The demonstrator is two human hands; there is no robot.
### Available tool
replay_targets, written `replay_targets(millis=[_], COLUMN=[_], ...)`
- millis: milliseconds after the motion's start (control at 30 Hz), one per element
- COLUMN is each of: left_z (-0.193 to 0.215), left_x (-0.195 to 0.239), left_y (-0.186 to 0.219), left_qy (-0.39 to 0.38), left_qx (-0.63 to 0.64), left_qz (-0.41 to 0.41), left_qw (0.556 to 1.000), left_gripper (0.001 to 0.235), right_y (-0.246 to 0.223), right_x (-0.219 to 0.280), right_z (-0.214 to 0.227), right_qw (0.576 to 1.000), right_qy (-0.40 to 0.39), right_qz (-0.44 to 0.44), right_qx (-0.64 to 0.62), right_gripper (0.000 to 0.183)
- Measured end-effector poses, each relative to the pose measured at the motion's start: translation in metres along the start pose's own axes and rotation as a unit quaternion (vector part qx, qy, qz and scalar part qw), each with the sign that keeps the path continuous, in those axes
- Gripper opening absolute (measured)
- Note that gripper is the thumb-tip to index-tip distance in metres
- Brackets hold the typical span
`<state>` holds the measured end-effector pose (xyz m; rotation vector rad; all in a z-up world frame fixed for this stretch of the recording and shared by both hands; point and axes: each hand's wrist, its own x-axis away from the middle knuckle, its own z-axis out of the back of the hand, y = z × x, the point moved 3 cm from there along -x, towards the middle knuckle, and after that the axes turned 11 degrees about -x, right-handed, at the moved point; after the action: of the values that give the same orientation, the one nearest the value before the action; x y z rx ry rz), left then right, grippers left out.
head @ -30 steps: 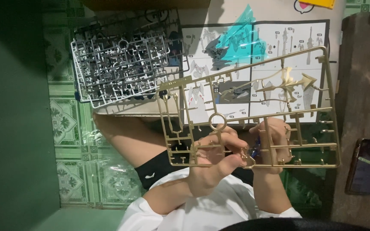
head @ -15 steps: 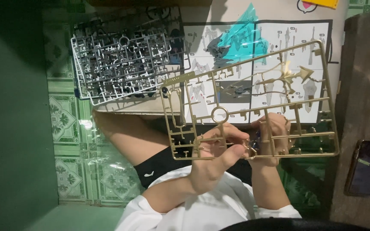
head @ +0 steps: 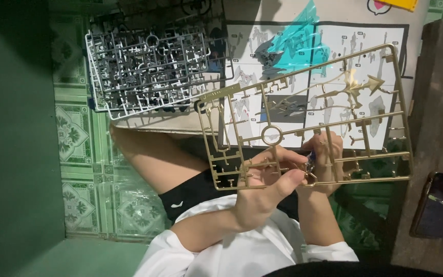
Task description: The person sits on the floor and uses pliers to cut small plastic parts from sprues. They reference an instruction manual and handle multiple sprues and loose parts while assembling a model kit.
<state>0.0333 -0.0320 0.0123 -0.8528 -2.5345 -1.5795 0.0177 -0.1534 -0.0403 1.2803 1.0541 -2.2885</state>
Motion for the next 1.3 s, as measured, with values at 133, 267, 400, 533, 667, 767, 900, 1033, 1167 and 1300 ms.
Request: replay_targets(millis=[133, 267, 400, 533, 667, 767, 900, 1033, 1167, 1300], left_z=[0.0, -0.001, 0.001, 0.002, 0.01, 0.015, 0.016, 0.024, 0.025, 0.018], left_x=[0.0, 0.001, 0.001, 0.0, -0.009, -0.014, -0.015, -0.015, -0.015, -0.012], left_y=[-0.005, -0.01, -0.007, -0.012, -0.004, 0.008, 0.004, 0.012, 0.02, 0.039], left_qy=[-0.009, -0.001, 0.004, -0.006, 0.011, 0.016, 0.012, 0.033, 0.051, 0.055], left_qx=[0.023, 0.049, 0.038, 0.041, -0.009, -0.057, -0.069, -0.159, -0.202, -0.332], left_qz=[-0.01, -0.005, 0.001, -0.023, -0.111, -0.185, -0.202, -0.253, -0.236, -0.241], left_qw=[1.0, 0.999, 0.999, 0.999, 0.994, 0.981, 0.977, 0.954, 0.949, 0.91], left_gripper=[0.018, 0.018, 0.018, 0.018, 0.021, 0.025, 0.032, 0.031, 0.028, 0.032], right_y=[0.0, 0.021, 0.011, 0.057, 0.014, 0.011, 0.012, 0.012, 0.004, -0.022], right_x=[0.031, 0.102, 0.075, 0.151, 0.032, 0.0, 0.014, 0.02, -0.002, -0.036], right_z=[0.007, 0.025, 0.015, 0.02, 0.005, 0.003, 0.008, 0.011, 0.028, 0.007], right_qw=[0.979, 0.931, 0.917, 0.837, 0.93, 0.932, 0.883, 0.733, 0.943, 0.995], right_qy=[-0.041, -0.13, -0.097, -0.006, 0.003, 0.003, 0.033, 0.216, 0.172, -0.036], right_qz=[0.046, -0.007, 0.021, -0.281, -0.277, -0.31, -0.394, -0.461, -0.225, -0.081], right_qx=[0.193, 0.341, 0.387, -0.47, -0.242, -0.187, -0.252, -0.451, -0.173, -0.048], right_gripper=[0.023, 0.033, 0.022, 0.055, 0.064, 0.044, 0.025, 0.033, 0.035, 0.023])
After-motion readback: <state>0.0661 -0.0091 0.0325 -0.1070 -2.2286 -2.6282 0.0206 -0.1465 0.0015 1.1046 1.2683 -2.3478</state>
